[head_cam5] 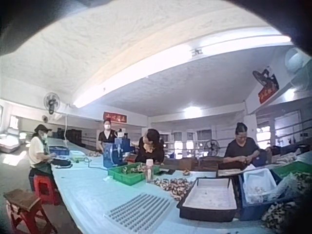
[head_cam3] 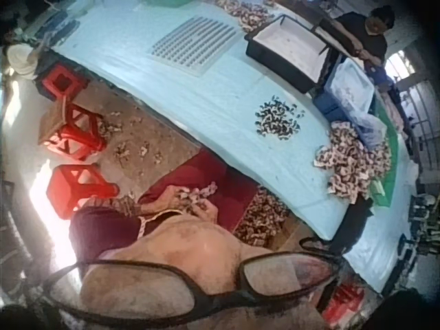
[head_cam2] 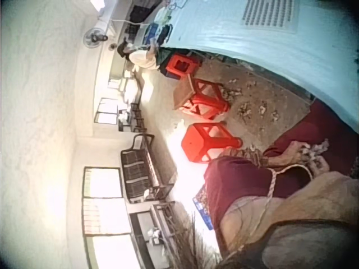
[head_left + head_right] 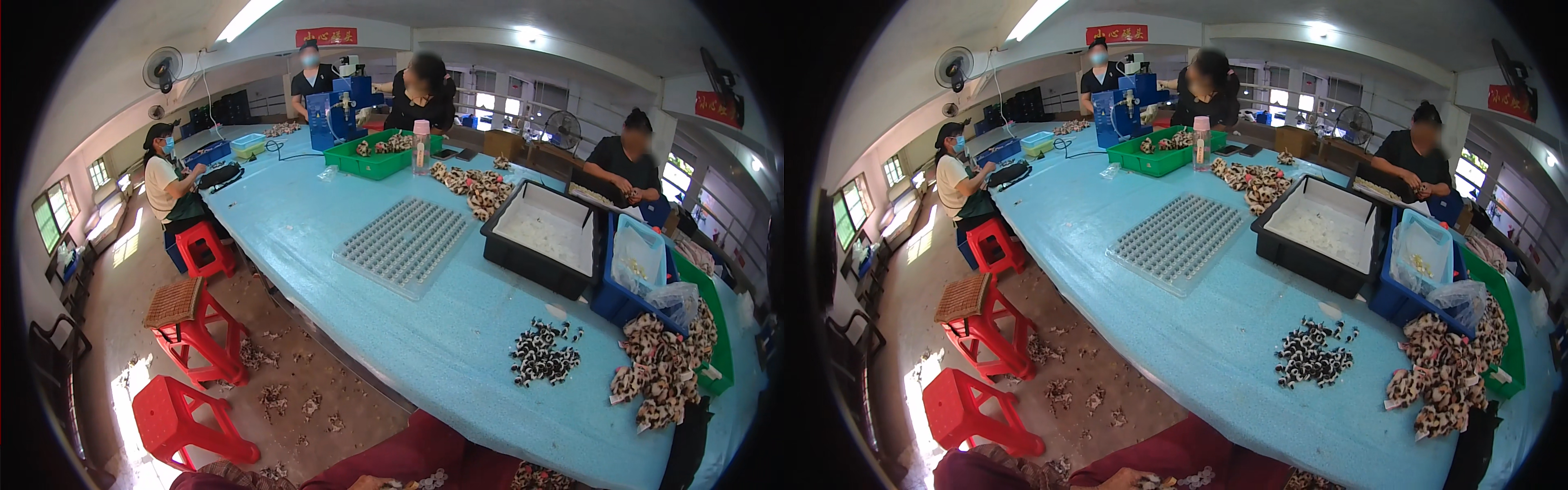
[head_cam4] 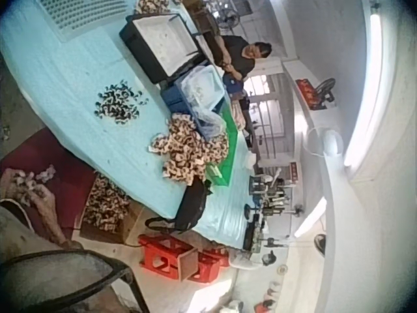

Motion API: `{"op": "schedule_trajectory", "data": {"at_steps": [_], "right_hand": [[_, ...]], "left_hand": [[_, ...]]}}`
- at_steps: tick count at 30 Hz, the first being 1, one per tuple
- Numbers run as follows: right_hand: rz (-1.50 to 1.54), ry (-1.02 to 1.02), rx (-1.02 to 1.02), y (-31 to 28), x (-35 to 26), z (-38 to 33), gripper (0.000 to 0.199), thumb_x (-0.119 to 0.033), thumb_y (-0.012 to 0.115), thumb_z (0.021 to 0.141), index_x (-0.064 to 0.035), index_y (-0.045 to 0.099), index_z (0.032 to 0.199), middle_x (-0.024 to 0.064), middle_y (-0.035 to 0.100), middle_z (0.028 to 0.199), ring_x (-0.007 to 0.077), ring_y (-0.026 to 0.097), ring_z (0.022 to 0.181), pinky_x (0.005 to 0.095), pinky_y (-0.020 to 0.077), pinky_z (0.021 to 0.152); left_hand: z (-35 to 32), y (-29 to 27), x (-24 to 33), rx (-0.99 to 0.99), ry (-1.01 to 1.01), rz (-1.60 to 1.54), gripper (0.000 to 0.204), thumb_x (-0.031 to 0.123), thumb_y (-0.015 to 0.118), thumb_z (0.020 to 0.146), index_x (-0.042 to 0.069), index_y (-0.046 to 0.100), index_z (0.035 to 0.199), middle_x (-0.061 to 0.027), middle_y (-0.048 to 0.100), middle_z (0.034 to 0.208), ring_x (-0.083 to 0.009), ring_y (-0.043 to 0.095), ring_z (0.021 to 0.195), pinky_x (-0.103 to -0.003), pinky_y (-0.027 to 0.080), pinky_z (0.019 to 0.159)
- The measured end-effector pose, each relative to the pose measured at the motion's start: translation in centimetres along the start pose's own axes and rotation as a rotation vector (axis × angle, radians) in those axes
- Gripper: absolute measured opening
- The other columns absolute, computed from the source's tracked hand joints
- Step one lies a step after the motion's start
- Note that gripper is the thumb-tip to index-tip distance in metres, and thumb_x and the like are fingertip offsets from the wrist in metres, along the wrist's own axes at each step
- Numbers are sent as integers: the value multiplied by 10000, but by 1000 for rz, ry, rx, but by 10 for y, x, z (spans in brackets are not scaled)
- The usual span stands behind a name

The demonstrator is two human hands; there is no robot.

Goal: Assembling plush chick toys by manually attaching plastic eye and beak components.

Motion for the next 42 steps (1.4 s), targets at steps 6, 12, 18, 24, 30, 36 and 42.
{"op": "schedule_trajectory", "data": {"at_steps": [6,12,18,24,30,36,42], "right_hand": [[77,11,12,0,10,-2,144,-75,669,813,-11,633,936,58,651,834,134,604,759,276,492,678],[94,27,62,1,12,-4,155,-74,666,814,-7,634,950,61,650,854,135,599,777,286,492,700],[101,-38,69,3,-6,-4,99,-57,656,818,-20,609,897,49,636,836,127,589,754,280,485,675],[175,-99,41,-9,-14,0,86,-43,654,814,-27,593,873,43,628,824,124,583,745,275,479,668],[263,-138,20,-20,-9,4,84,-28,652,810,-34,577,849,36,621,812,121,577,736,270,473,661],[259,-121,1,-20,4,-1,111,-14,627,796,-48,541,858,23,601,813,112,561,743,249,450,663],[262,-83,76,-14,-2,-5,121,-69,627,816,-41,559,911,25,612,849,113,576,761,253,475,677]], "left_hand": [[-7,1,16,41,78,116,218,126,733,770,21,633,933,0,619,790,-76,527,707,-266,457,613],[-3,-6,12,72,147,333,267,151,753,736,28,631,938,-13,607,743,-84,524,714,-277,464,622],[9,-9,7,73,384,516,225,167,742,757,28,615,881,16,577,735,-90,518,698,-277,450,597],[4,13,19,-31,-81,226,138,185,700,817,77,624,857,43,567,805,-70,515,702,-256,436,596],[7,22,17,-135,-130,133,129,154,660,844,58,613,916,5,583,850,-107,541,740,-272,449,656],[-2,26,10,-193,-173,37,166,149,656,844,48,603,964,-10,591,889,-126,556,782,-283,459,693],[-5,23,2,-243,-216,-61,208,143,652,843,38,593,1012,-25,600,928,-145,570,823,-294,468,730]]}}
Point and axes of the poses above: each hand's wrist, its own z-axis towards the middle knuckle, its own y-axis out of the palm, x = y × z, the point moved 9 cm from there along z, towards the middle knuckle
